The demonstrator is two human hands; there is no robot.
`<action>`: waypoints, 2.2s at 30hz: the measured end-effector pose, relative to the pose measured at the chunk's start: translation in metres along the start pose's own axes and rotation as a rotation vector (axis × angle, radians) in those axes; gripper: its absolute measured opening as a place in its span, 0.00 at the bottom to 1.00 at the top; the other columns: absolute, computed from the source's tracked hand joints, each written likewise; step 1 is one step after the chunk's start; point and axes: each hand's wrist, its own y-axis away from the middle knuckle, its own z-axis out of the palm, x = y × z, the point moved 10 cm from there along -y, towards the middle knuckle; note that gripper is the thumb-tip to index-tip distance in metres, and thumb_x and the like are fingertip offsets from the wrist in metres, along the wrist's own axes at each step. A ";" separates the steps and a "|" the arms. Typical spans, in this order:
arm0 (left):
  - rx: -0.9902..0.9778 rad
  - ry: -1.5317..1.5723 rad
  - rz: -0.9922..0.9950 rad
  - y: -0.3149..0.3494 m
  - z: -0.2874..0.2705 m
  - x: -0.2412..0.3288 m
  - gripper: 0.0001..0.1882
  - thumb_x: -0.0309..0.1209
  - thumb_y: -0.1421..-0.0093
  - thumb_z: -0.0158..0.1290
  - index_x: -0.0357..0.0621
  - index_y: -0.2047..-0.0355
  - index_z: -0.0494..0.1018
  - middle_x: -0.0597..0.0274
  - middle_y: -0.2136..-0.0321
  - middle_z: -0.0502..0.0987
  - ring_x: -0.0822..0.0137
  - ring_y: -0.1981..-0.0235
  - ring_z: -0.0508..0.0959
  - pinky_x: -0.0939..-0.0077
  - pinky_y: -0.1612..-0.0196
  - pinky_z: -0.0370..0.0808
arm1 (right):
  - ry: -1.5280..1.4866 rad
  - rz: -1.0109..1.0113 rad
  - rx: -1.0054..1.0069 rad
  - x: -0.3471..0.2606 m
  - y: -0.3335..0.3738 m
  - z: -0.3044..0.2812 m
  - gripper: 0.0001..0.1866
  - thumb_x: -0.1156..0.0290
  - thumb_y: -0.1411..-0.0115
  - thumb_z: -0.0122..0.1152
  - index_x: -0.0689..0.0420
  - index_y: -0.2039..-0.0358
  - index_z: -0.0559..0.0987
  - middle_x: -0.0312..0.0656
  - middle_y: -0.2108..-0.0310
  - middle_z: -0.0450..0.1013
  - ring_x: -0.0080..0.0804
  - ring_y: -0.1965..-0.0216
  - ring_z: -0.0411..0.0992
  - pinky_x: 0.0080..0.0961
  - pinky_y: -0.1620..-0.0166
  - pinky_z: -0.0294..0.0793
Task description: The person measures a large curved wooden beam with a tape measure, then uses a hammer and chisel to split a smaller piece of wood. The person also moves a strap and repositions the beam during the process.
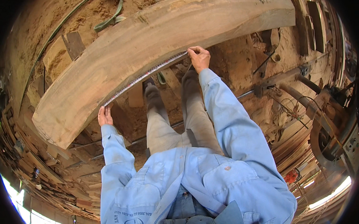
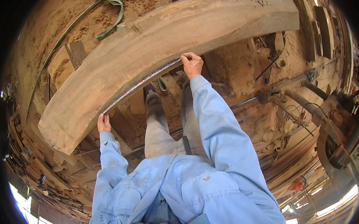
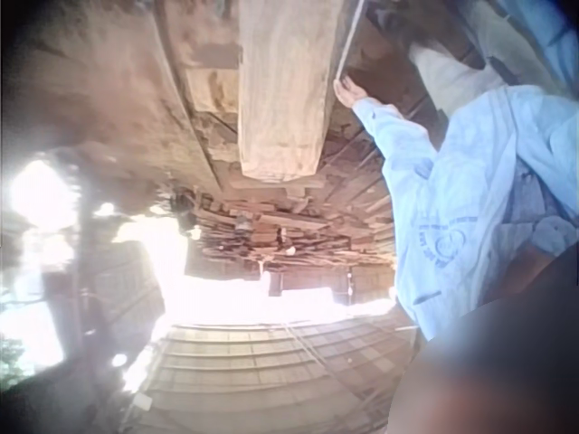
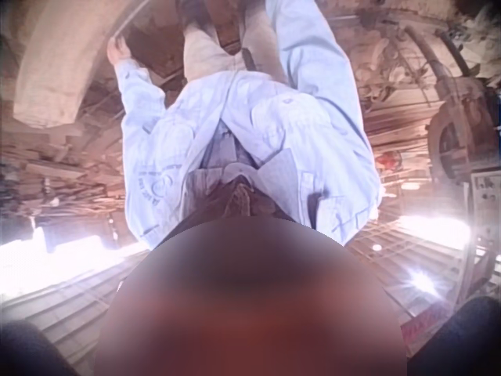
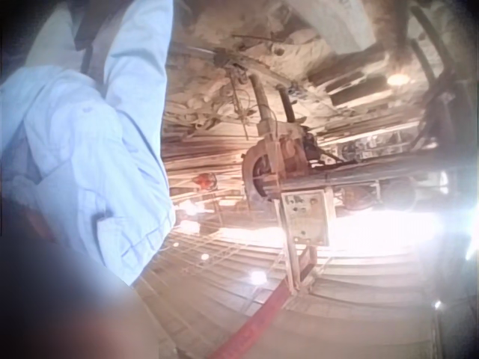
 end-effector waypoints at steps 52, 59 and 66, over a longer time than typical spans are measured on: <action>-0.299 -0.182 -0.305 0.176 0.401 -0.254 0.11 0.19 0.44 0.53 0.35 0.61 0.66 0.50 0.65 0.76 0.54 0.60 0.78 0.59 0.53 0.76 | -0.035 0.556 0.135 0.178 0.142 -0.251 0.06 0.72 0.50 0.63 0.61 0.74 0.79 0.40 0.78 0.76 0.26 0.75 0.73 0.26 0.69 0.72; -0.299 -0.212 -0.273 0.180 0.402 -0.247 0.12 0.18 0.44 0.52 0.33 0.59 0.66 0.49 0.64 0.76 0.53 0.58 0.77 0.57 0.50 0.74 | -0.089 0.482 0.126 0.180 0.123 -0.254 0.04 0.74 0.48 0.63 0.61 0.73 0.78 0.39 0.78 0.75 0.24 0.75 0.72 0.25 0.70 0.72; -0.318 -0.220 -0.249 0.173 0.399 -0.247 0.10 0.19 0.43 0.52 0.34 0.61 0.67 0.49 0.64 0.76 0.53 0.59 0.77 0.56 0.50 0.75 | -0.098 0.469 0.111 0.193 0.111 -0.256 0.03 0.75 0.48 0.62 0.61 0.74 0.78 0.38 0.78 0.75 0.23 0.76 0.72 0.23 0.71 0.72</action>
